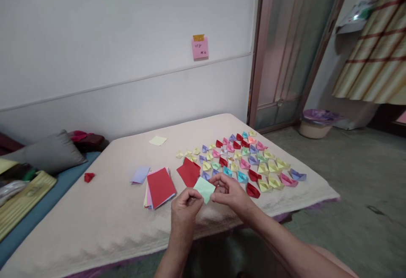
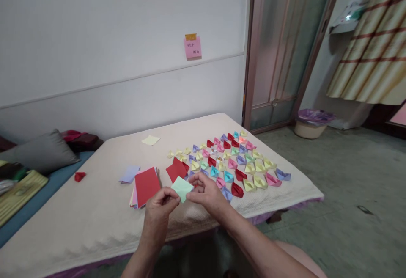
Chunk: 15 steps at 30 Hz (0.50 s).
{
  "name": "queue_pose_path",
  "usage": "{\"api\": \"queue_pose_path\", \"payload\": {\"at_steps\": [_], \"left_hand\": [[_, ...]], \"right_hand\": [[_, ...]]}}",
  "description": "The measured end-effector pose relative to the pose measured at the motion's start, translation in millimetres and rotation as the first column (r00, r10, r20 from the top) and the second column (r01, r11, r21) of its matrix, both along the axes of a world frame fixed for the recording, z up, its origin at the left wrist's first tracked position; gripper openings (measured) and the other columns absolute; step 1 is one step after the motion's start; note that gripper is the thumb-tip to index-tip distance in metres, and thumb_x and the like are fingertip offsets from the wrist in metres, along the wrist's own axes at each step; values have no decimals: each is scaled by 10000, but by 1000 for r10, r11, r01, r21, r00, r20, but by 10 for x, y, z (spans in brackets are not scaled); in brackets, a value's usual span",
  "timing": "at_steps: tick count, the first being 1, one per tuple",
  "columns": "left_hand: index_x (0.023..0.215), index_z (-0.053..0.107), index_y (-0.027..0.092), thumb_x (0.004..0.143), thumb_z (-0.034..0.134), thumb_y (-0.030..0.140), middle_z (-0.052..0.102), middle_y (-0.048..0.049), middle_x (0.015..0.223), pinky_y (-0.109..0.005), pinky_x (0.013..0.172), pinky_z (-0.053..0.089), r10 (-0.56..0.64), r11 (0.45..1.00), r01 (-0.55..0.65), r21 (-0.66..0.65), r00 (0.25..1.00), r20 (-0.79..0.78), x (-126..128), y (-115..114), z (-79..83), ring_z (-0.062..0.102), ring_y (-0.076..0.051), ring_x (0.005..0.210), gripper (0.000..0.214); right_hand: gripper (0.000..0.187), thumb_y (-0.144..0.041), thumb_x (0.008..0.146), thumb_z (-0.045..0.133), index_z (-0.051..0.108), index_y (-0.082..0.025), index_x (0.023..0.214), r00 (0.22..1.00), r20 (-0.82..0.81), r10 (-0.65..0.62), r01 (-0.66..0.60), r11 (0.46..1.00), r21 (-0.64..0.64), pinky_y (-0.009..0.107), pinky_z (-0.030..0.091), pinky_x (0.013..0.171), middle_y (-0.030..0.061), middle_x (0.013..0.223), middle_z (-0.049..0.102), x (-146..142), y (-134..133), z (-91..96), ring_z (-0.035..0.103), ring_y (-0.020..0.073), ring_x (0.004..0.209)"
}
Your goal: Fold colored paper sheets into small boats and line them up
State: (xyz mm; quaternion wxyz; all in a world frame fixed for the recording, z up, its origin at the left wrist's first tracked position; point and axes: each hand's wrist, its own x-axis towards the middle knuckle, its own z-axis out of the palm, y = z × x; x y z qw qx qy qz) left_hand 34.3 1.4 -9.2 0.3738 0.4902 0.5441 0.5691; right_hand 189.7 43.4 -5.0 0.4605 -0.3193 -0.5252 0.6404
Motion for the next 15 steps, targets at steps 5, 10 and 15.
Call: {"api": "queue_pose_path", "payload": {"at_steps": [5, 10, 15], "left_hand": [[740, 532, 193, 627, 677, 152, 512, 74, 579, -182, 513, 314, -11, 1000, 10, 7, 989, 148, 95, -40, 45, 433, -76, 519, 188], [1036, 500, 205, 632, 723, 182, 668, -10, 815, -239, 681, 427, -101, 994, 111, -10, 936, 338, 97, -1, 38, 593, -137, 713, 462], [773, 633, 127, 707, 689, 273, 610, -4, 682, -220, 633, 386, -144, 980, 183, -72, 918, 371, 43, 32, -48, 508, -104, 635, 170]], "right_hand": [[165, -288, 678, 693, 587, -166, 707, 999, 37, -6, 6, 1000, -2, 239, 405, 547, -40, 528, 570, -39, -36, -9, 530, 115, 506], [147, -284, 693, 694, 628, -154, 711, 998, 56, -3, 1, 1000, 26, 229, 402, 541, -35, 516, 588, 10, -28, 29, 525, 106, 491], [150, -285, 692, 703, 627, -156, 698, 998, 56, -9, 7, 1000, 28, 221, 401, 536, -36, 512, 595, 38, 0, 17, 533, 104, 492]]}}
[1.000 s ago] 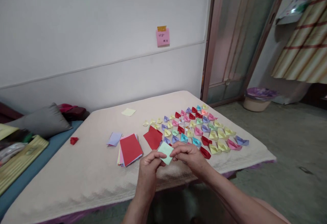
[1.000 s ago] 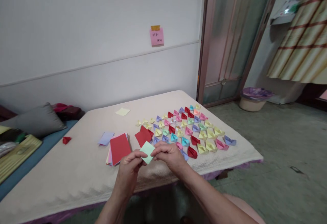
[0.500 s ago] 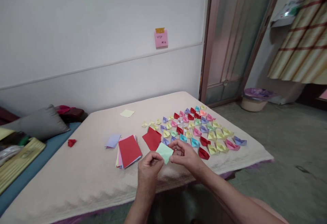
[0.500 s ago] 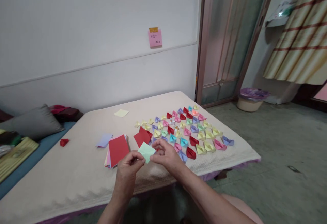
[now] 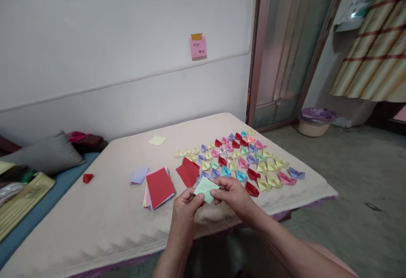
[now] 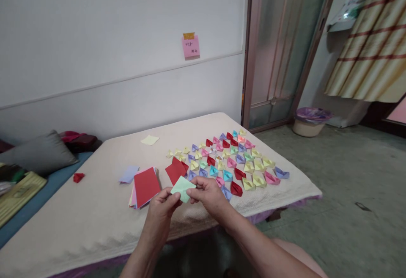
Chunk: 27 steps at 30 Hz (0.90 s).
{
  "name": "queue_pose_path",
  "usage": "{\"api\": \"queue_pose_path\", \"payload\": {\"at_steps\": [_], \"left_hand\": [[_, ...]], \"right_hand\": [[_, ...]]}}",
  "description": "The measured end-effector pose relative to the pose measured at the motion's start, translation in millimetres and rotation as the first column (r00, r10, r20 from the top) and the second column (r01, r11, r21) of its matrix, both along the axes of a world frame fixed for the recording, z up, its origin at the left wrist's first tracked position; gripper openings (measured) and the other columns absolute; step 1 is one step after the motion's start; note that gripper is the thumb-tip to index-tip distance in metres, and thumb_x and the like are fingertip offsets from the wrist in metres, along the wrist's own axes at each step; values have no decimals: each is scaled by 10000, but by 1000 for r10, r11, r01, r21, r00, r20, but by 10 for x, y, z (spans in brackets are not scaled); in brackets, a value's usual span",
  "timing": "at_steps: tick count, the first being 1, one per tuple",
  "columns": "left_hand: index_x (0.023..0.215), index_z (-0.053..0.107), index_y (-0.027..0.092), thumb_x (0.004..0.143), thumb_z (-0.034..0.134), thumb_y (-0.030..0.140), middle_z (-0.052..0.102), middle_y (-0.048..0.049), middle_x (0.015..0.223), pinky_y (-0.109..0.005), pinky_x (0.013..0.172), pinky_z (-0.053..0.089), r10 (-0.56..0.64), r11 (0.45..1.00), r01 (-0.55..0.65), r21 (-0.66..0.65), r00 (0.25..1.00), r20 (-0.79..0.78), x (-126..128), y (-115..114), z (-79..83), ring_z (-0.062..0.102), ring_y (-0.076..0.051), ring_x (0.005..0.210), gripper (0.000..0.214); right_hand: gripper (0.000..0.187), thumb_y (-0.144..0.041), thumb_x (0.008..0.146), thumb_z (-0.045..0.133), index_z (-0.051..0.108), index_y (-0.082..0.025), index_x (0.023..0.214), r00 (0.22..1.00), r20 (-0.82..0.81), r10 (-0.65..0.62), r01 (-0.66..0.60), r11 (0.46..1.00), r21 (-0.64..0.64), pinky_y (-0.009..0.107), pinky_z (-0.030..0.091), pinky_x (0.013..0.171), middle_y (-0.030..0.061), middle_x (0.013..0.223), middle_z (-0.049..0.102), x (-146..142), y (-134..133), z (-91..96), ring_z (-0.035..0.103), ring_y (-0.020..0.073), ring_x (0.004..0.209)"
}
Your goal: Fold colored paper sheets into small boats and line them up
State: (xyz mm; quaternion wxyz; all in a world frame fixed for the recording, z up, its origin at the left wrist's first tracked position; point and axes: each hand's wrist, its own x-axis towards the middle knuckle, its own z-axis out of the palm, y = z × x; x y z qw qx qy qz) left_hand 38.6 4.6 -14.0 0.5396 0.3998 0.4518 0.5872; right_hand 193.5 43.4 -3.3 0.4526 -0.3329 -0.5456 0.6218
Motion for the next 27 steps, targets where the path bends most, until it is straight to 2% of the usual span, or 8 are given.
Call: {"api": "queue_pose_path", "payload": {"at_steps": [4, 8, 12, 17, 20, 23, 27], "left_hand": [[664, 641, 129, 693, 703, 270, 563, 17, 604, -220, 615, 360, 30, 999, -30, 19, 999, 19, 4, -16, -23, 459, -99, 610, 157], [646, 634, 133, 695, 695, 254, 548, 17, 601, -227, 620, 358, 47, 998, -47, 29, 999, 22, 21, -37, -1, 451, -106, 618, 145], [643, 619, 133, 759, 628, 283, 533, 9, 619, -236, 621, 365, 66, 998, -67, 3, 997, 35, 24, -47, 27, 451, -115, 633, 189], [605, 606, 130, 762, 632, 306, 512, 16, 593, -226, 613, 358, 101, 995, -99, 28, 991, -83, 4, -29, 8, 434, -105, 616, 238], [666, 642, 127, 712, 684, 285, 552, 13, 615, -221, 612, 362, 71, 997, -71, 7, 992, -102, 14, -11, -31, 451, -104, 619, 170], [757, 669, 126, 683, 705, 252, 593, 4, 653, -226, 619, 381, 29, 998, -31, -46, 999, -41, 39, 1, -64, 475, -108, 622, 150], [796, 679, 124, 654, 715, 203, 637, -10, 696, -241, 662, 411, 31, 999, -30, -36, 999, 20, 72, 13, -68, 519, -123, 656, 166]], "right_hand": [[186, -325, 723, 681, 633, -149, 691, 1000, -23, 19, -19, 1000, 8, 222, 400, 536, -20, 511, 609, -1, 9, -18, 527, 105, 493], [217, -347, 746, 659, 632, -144, 674, 998, -43, 38, -37, 999, 11, 224, 397, 530, -6, 512, 621, -3, 10, -23, 515, 103, 484], [228, -354, 746, 658, 618, -148, 659, 999, -36, 34, -34, 999, 0, 227, 394, 519, -2, 503, 625, -7, 12, -29, 515, 105, 472], [234, -364, 741, 655, 607, -150, 661, 1000, -23, 14, -14, 999, -28, 228, 386, 503, -6, 486, 618, -11, 25, -52, 513, 106, 455], [236, -368, 727, 661, 604, -149, 660, 1000, -19, 3, -3, 999, -41, 225, 382, 493, -14, 472, 606, -24, 28, -56, 507, 102, 441], [240, -369, 717, 664, 594, -152, 640, 1000, -16, 2, -2, 999, -38, 223, 384, 489, -18, 466, 597, -46, 19, -53, 507, 100, 433], [238, -364, 723, 655, 584, -156, 630, 1000, -9, -13, 13, 999, -51, 219, 373, 484, -23, 459, 587, -74, -3, -70, 501, 97, 430]]}}
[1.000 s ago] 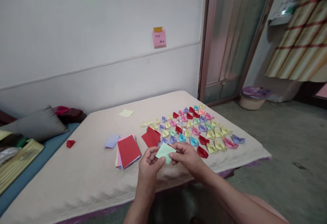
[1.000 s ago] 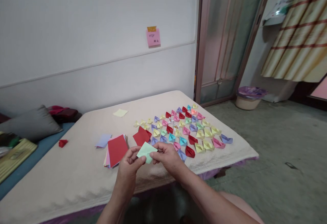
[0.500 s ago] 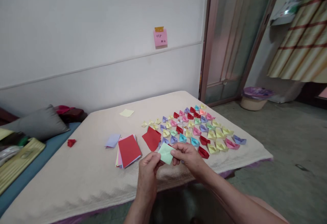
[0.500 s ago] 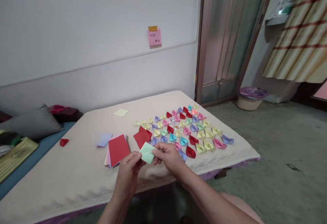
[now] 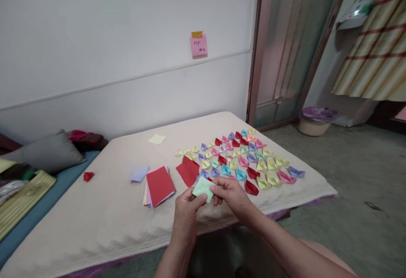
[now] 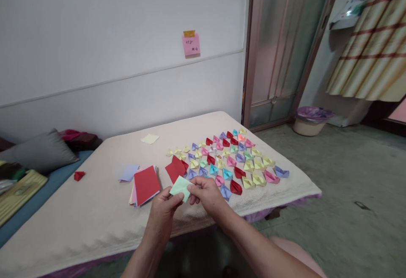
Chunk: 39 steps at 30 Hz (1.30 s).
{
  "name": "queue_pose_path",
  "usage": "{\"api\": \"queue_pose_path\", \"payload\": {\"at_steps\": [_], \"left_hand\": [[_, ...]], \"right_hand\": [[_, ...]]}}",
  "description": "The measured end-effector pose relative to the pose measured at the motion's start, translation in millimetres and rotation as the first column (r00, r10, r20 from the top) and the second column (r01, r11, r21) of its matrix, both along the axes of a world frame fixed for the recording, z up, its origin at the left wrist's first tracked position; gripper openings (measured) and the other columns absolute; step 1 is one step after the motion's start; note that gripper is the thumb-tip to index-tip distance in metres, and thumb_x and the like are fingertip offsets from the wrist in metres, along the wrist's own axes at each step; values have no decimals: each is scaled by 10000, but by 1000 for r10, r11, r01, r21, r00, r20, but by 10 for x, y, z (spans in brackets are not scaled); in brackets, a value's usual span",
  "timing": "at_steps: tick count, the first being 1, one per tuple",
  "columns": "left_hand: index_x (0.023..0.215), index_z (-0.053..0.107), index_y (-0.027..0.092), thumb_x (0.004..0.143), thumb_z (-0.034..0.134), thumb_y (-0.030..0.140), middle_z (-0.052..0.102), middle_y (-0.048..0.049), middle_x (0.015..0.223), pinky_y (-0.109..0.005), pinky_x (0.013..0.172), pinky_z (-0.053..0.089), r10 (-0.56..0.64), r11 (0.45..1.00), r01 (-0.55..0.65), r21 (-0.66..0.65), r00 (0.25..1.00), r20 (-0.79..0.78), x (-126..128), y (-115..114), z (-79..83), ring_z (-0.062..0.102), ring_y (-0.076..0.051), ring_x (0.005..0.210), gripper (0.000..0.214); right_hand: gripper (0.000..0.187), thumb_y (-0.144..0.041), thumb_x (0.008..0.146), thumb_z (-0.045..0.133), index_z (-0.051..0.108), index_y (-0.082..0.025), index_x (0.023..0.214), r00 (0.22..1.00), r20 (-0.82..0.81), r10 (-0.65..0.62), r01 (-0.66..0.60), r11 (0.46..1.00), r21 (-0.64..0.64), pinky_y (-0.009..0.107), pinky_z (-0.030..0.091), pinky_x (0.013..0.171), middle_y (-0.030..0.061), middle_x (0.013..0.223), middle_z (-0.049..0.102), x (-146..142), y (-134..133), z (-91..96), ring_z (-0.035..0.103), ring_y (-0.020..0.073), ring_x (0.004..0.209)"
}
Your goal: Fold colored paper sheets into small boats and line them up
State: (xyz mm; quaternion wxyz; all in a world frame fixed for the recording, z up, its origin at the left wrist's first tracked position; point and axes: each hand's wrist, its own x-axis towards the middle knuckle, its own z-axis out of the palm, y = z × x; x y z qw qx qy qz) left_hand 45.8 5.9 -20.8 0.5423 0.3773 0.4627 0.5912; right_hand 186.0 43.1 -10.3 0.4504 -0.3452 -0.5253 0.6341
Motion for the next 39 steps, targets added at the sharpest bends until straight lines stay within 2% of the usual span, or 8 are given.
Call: {"api": "queue_pose_path", "payload": {"at_steps": [7, 12, 16, 22, 27, 31, 36, 39], "left_hand": [[913, 688, 117, 655, 693, 193, 683, -46, 809, -270, 733, 426, -43, 999, 44, 13, 999, -18, 76, -10, 26, 564, -157, 748, 268], [799, 655, 134, 679, 649, 226, 592, 12, 638, -229, 589, 387, 147, 989, -132, 67, 941, -306, 31, -10, 46, 493, -119, 602, 152], [673, 569, 169, 735, 582, 198, 491, 25, 599, -241, 576, 366, 402, 911, -192, 365, 613, -680, -65, -5, 56, 465, -131, 586, 70], [790, 569, 180, 807, 478, 104, 593, -65, 772, -308, 705, 386, 686, 714, 130, 688, 64, -725, -92, -15, 0, 526, -195, 736, 120], [855, 588, 176, 807, 525, 117, 638, -102, 861, -342, 720, 387, 727, 678, 275, 682, -115, -676, -38, 10, -70, 552, -210, 748, 99], [1008, 583, 164, 803, 473, 64, 636, -128, 971, -369, 804, 414, 693, 694, 215, 687, 59, -719, -32, 23, -98, 569, -237, 913, 254], [1050, 564, 170, 756, 541, 135, 617, -96, 992, -328, 776, 465, 392, 897, -120, 426, 662, -639, -61, -19, 48, 581, -208, 905, 297], [1011, 569, 167, 786, 584, 306, 620, -41, 812, -240, 604, 458, 130, 989, -98, 111, 935, -329, -71, -46, 155, 575, -139, 690, 265]], "right_hand": [[238, -375, 718, 650, 579, -159, 648, 999, -10, -52, 52, 999, -12, 217, 366, 481, -26, 446, 578, -33, 2, -34, 481, 94, 423], [251, -393, 742, 630, 575, -159, 669, 990, 10, -142, 142, 990, 12, 217, 370, 488, -21, 498, 577, -66, -13, -22, 503, 101, 465], [271, -389, 777, 608, 557, -156, 649, 982, -24, -188, 189, 980, 60, 217, 362, 477, -19, 544, 565, -83, -68, 11, 484, 88, 459], [238, -405, 819, 571, 530, -170, 830, 989, -120, -87, 89, 996, 11, 228, 404, 513, 4, 669, 630, -81, -149, 71, 553, 108, 527], [264, -302, 688, 679, 436, -204, 715, 994, -67, -82, 80, 996, -35, 215, 376, 446, -87, 468, 490, -127, -154, 23, 491, 99, 425], [186, -193, 646, 623, 450, -207, 711, 983, -43, -177, 176, 984, -35, 202, 360, 434, -102, 437, 467, -83, -70, 9, 482, 95, 409], [116, -130, 615, 568, 522, -190, 703, 995, -28, -98, 97, 995, -34, 189, 317, 416, -74, 504, 519, 65, 38, 65, 423, 75, 419], [104, -114, 601, 537, 555, -180, 678, 1000, -2, -5, 5, 999, -36, 191, 277, 404, -66, 488, 523, 93, 37, 88, 390, 68, 396]]}}
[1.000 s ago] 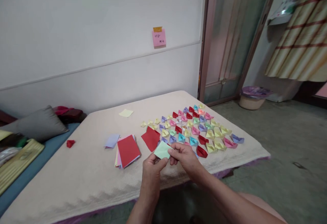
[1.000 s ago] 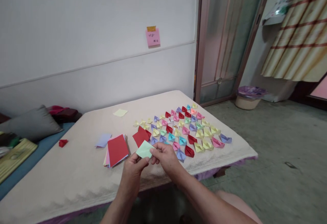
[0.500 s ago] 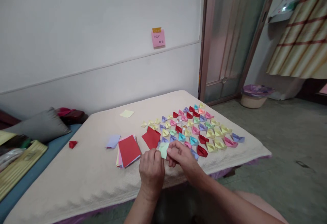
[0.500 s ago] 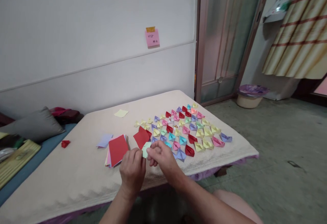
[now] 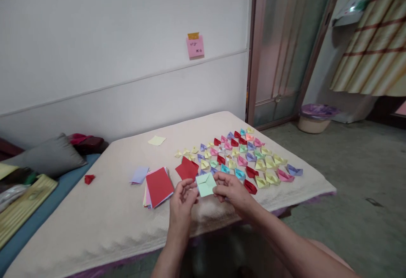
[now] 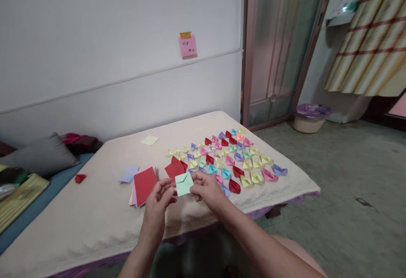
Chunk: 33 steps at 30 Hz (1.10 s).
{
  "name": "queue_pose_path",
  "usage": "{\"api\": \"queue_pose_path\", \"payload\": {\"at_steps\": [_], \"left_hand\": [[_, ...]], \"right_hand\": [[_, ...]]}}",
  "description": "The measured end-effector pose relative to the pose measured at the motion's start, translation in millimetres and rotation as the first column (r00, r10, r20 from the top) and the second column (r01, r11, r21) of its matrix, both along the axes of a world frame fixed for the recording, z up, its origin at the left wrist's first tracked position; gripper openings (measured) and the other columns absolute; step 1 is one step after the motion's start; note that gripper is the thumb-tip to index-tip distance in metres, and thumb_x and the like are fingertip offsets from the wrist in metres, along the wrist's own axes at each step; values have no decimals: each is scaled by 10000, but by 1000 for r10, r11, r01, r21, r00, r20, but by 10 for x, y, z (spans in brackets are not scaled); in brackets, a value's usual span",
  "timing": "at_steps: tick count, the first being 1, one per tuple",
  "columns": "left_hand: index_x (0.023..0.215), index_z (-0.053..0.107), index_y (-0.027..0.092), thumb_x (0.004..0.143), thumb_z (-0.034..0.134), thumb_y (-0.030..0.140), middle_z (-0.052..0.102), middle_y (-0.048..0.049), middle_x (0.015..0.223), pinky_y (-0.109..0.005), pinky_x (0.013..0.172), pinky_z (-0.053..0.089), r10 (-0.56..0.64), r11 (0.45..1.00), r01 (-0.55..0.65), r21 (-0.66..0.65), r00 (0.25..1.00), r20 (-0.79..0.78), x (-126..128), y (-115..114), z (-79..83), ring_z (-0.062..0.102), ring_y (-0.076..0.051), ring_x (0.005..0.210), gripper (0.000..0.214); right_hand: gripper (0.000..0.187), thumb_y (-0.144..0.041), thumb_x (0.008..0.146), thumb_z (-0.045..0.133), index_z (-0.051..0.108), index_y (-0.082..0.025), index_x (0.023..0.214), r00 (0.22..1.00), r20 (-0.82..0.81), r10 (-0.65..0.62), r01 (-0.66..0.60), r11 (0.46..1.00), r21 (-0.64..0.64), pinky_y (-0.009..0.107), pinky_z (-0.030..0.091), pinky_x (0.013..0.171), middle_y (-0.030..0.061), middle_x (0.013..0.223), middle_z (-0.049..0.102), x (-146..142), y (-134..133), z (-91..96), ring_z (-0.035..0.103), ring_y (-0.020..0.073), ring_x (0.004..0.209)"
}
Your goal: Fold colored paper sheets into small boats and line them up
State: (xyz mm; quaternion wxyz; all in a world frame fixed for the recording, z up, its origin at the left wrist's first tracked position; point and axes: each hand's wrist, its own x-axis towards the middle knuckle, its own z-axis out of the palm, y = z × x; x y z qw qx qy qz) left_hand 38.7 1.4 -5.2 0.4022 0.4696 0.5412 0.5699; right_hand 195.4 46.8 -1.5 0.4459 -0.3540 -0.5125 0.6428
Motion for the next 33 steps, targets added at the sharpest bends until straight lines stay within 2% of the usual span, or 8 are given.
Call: {"api": "queue_pose_path", "payload": {"at_steps": [3, 7, 14, 20, 23, 28, 31, 33], "left_hand": [[865, 606, 140, 811, 553, 401, 527, 24, 557, -181, 450, 343, -121, 981, 155, -116, 959, 258, 3, -5, 25, 452, -77, 469, 272], [770, 620, 122, 695, 684, 324, 539, 34, 552, -171, 415, 292, -100, 972, 169, -164, 927, 362, 8, 12, -32, 398, -43, 409, 224], [831, 668, 135, 656, 682, 207, 567, 33, 552, -188, 468, 333, -34, 993, 70, -98, 945, 325, 10, 9, -54, 458, -68, 456, 190], [655, 677, 153, 639, 633, 129, 605, 9, 626, -210, 552, 376, -26, 1000, 26, 7, 922, 387, 0, -15, -3, 500, -82, 534, 53], [660, 673, 156, 670, 606, 146, 629, -9, 724, -234, 593, 401, -60, 996, 38, 80, 955, 291, -28, -28, 15, 523, -97, 573, 68], [728, 634, 168, 653, 667, 176, 582, 23, 639, -217, 553, 379, -8, 997, 0, 76, 994, 106, -29, -46, 42, 496, -104, 563, 83], [738, 585, 179, 645, 693, 195, 589, 24, 683, -204, 542, 375, 50, 994, -59, 95, 994, 100, 6, -65, 64, 500, -102, 581, 143], [780, 567, 190, 654, 695, 200, 593, 24, 703, -200, 564, 389, 66, 991, -76, 108, 993, 96, 23, -82, 78, 525, -107, 613, 180]], "right_hand": [[87, -121, 591, 538, 575, -172, 651, 997, 32, 68, -69, 998, 12, 194, 253, 403, -73, 452, 478, -21, -26, -2, 364, 65, 384], [34, -153, 620, 559, 584, -170, 635, 995, 76, 67, -70, 997, 37, 198, 273, 421, -74, 444, 458, -63, -55, -20, 372, 69, 393], [75, -255, 719, 595, 613, -183, 720, 997, 69, -14, 7, 995, 103, 215, 329, 451, -64, 450, 502, -106, -94, -43, 424, 87, 403], [119, -183, 697, 596, 715, -197, 694, 1000, 25, -1, -4, 979, 204, 251, 395, 535, -25, 544, 554, -43, -84, 18, 493, 110, 500], [155, -172, 706, 582, 727, -214, 672, 999, 30, 22, -30, 957, 290, 268, 426, 569, -3, 605, 589, -7, -64, 42, 534, 132, 555], [164, -158, 719, 576, 717, -224, 666, 993, 113, 13, -60, 904, 422, 293, 456, 666, 26, 711, 634, 25, -70, 65, 588, 178, 724], [120, -136, 710, 572, 660, -209, 672, 995, 105, 4, -46, 913, 404, 294, 449, 713, 33, 818, 644, 33, -109, 95, 586, 185, 790], [131, -136, 695, 595, 628, -213, 796, 997, 82, 3, -31, 939, 344, 276, 444, 680, 28, 876, 641, 40, -129, 119, 577, 175, 772]]}}
